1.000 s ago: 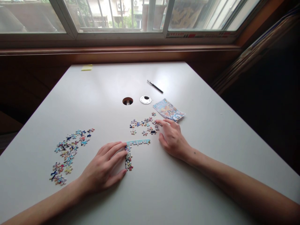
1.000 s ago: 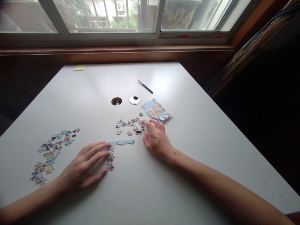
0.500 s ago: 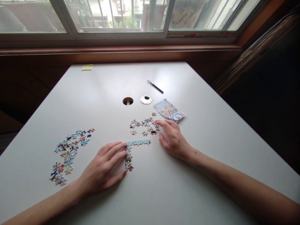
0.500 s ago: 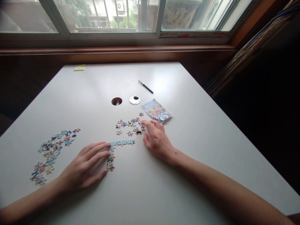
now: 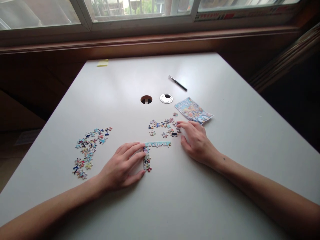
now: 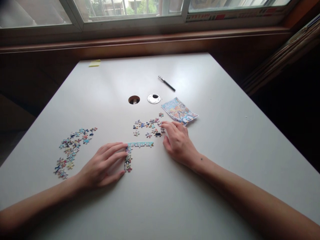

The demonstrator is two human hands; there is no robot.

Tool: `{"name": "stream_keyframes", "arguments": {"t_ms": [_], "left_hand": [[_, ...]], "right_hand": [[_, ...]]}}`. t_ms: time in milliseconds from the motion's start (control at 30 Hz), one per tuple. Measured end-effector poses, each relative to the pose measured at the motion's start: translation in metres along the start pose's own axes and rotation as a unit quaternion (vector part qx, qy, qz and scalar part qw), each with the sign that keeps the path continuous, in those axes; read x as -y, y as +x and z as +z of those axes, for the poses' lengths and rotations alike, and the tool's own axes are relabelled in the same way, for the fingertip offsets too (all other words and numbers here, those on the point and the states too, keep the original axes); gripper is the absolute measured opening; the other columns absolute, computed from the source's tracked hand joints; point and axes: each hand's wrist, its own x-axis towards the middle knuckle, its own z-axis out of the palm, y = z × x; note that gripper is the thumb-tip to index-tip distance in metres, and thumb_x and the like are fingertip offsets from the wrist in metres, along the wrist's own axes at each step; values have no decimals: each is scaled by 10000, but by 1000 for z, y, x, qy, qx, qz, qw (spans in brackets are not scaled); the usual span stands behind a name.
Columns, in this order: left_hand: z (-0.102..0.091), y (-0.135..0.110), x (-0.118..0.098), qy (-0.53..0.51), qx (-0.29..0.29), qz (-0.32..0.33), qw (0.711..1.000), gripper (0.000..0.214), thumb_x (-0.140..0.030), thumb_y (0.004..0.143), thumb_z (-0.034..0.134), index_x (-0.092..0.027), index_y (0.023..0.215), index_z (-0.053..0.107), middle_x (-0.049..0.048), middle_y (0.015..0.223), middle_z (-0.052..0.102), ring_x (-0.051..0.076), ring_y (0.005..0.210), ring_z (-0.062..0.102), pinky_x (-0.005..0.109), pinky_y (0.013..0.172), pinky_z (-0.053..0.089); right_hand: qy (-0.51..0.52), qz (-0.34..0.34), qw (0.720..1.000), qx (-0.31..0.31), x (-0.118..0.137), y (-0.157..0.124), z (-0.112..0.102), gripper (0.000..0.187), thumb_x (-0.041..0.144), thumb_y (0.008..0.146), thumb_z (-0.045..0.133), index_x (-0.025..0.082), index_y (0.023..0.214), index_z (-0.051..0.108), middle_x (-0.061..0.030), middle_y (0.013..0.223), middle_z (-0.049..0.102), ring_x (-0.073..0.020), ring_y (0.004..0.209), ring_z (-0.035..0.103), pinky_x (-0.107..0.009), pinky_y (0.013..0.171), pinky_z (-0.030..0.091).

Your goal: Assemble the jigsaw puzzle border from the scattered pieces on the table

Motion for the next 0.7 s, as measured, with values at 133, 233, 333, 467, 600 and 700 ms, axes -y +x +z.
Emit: {"name": "stream_keyframes", "arguments": {"t_ms": [133, 233, 333, 467, 600, 700], "left_hand": [[0, 0, 0, -1, 0, 1, 1000, 432, -285, 890, 620, -189, 1302, 534, 138, 1446, 536, 309, 1360, 464, 483, 1114, 413], [-1, 0, 0, 3, 1, 3, 1000, 422, -281, 903, 609, -188, 1306, 528, 140, 1452, 528, 312, 1366, 451, 488, 1114, 408], [0, -1, 1, 9, 5, 2, 1000, 429, -268, 904, 609, -192, 1317, 523, 138, 1469, 513, 316, 1373, 441, 488, 1115, 406], [1, -2, 1, 16, 5, 5, 1000, 436, -257, 899, 609, -192, 1322, 526, 139, 1479, 502, 324, 1370, 445, 490, 1110, 409], [0, -1, 0, 17, 1, 3, 1000, 419, -243, 897, 604, -197, 1308, 536, 137, 1466, 518, 318, 1364, 456, 476, 1102, 420], [-1, 0, -1, 16, 3, 2, 1000, 416, -244, 895, 607, -203, 1304, 542, 133, 1464, 523, 316, 1363, 461, 470, 1102, 424]], "right_hand": [[-4, -1, 1000, 2, 1, 1, -1, 404, 119, 871, 491, 219, 1262, 526, -91, 1343, 613, -315, 1224, 490, -511, 1062, 368], [-10, 2, 1000, 7, 1, 1, -2, 408, 117, 872, 496, 220, 1266, 518, -85, 1350, 612, -311, 1235, 484, -509, 1065, 365], [-13, 7, 1000, 15, 3, 1, -4, 394, 114, 873, 495, 228, 1249, 523, -80, 1361, 606, -310, 1244, 483, -508, 1064, 366], [-14, 11, 1000, 17, 5, 1, -6, 379, 108, 877, 487, 227, 1235, 531, -81, 1360, 607, -303, 1246, 486, -497, 1062, 374], [-12, 14, 1000, 15, 6, 2, -6, 389, 103, 874, 488, 229, 1239, 535, -81, 1363, 605, -303, 1245, 489, -497, 1060, 377], [-8, 12, 1000, 12, 5, 2, -6, 396, 99, 866, 490, 231, 1237, 535, -87, 1362, 600, -302, 1245, 493, -497, 1060, 377]]}}
